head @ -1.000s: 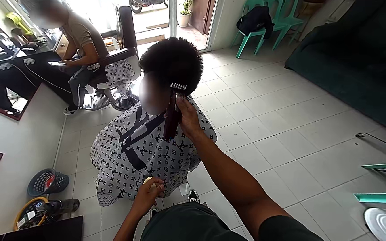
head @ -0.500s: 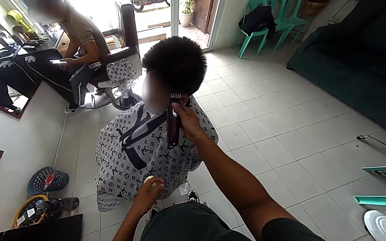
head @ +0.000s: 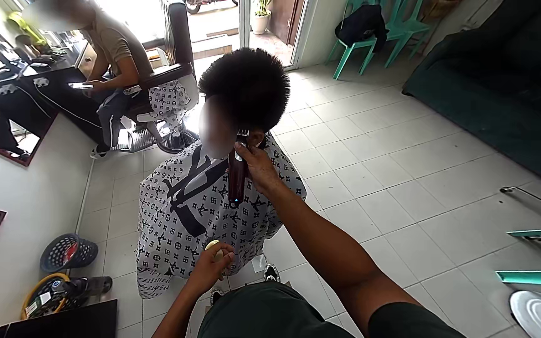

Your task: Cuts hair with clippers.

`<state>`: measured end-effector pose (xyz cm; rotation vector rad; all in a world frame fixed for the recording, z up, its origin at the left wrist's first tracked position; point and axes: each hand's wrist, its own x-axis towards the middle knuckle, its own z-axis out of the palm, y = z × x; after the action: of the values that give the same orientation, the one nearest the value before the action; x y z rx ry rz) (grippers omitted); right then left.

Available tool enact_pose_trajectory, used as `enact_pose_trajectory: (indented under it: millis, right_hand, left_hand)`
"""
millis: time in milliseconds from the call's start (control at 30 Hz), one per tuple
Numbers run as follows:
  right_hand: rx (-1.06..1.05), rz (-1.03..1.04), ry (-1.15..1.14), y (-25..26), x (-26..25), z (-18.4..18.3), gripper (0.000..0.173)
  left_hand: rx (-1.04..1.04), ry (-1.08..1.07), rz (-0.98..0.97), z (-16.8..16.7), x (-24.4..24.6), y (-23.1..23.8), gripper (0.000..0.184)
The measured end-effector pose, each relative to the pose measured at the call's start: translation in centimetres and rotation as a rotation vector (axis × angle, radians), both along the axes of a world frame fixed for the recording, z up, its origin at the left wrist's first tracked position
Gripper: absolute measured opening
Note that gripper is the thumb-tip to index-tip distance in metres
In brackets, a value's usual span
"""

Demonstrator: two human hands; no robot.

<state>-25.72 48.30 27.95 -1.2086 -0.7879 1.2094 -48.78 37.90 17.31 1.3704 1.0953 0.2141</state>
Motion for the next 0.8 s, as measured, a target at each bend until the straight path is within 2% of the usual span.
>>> enact_pose_trajectory:
  millis: [67, 100, 133, 200, 233, 267, 333, 367, 400, 433, 500, 533, 633, 667, 767, 800]
  right_hand:
    - [0.125, -0.030, -0.018, -0.4, -0.3, 0.0, 0.053]
    - [0.178, -0.024, -0.037, -0.9, -0.2, -0.3, 0.049]
    - [0.183, 0.014, -0.028, -1.7, 0.2, -0.8, 0.044]
    - [0.055, 0.101, 0.032, -3.7, 1.7, -2.1, 0.032]
    - [-0.027, 0.132, 0.056, -5.0, 2.4, -3.0, 0.031]
    - [-0.091, 0.137, 0.082, -6.3, 3.1, -3.9, 0.033]
    - [-0.162, 0.075, 0.158, -8.5, 4.2, -5.7, 0.039]
    - [-0.175, 0.032, 0.190, -9.3, 4.6, -6.4, 0.040]
    - [-0.177, -0.005, 0.207, -9.9, 5.1, -6.8, 0.041]
    - [-0.174, -0.036, 0.217, -10.4, 5.5, -7.1, 0.041]
    - [-0.180, -0.091, 0.233, -11.2, 6.2, -7.3, 0.041]
    - [-0.183, -0.110, 0.238, -11.7, 6.5, -7.4, 0.040]
    - [-0.193, -0.141, 0.229, -13.0, 7.3, -7.8, 0.041]
    - [-0.199, -0.149, 0.222, -13.3, 7.7, -8.0, 0.041]
    - [-0.223, -0.196, 0.223, -13.3, 8.5, -8.2, 0.042]
    - [-0.226, -0.207, 0.226, -13.3, 8.7, -8.2, 0.042]
  left_hand:
    - [0.000, -0.052, -0.011, 0.9, 0.2, 1.3, 0.023]
    - [0.019, -0.126, 0.057, 1.8, 0.2, 2.2, 0.025]
    - [0.079, -0.242, 0.222, 3.0, 0.2, 3.3, 0.028]
    - [0.322, -0.430, 0.636, 5.9, 0.8, 7.0, 0.031]
    - [0.474, -0.413, 0.708, 7.3, 1.1, 9.3, 0.033]
    - [0.621, -0.323, 0.609, 8.2, 1.4, 11.2, 0.037]
    - [0.770, -0.141, 0.083, 10.6, 2.5, 14.0, 0.029]
    - [0.765, -0.133, -0.198, 12.0, 3.8, 15.4, 0.024]
    - [0.690, -0.218, -0.360, 13.4, 5.4, 16.6, 0.021]
    - [0.590, -0.370, -0.388, 14.5, 6.6, 17.6, 0.020]
    - [0.419, -0.629, -0.272, 15.4, 8.5, 19.1, 0.023]
    - [0.366, -0.595, -0.272, 15.3, 8.9, 19.4, 0.023]
    - [0.311, -0.095, -0.506, 14.7, 9.7, 18.5, 0.009]
    - [0.318, -0.110, -0.505, 15.0, 9.7, 18.3, 0.009]
    - [0.309, -0.510, -0.276, 15.7, 10.2, 18.6, 0.016]
    - [0.317, -0.464, -0.297, 15.5, 10.6, 18.7, 0.017]
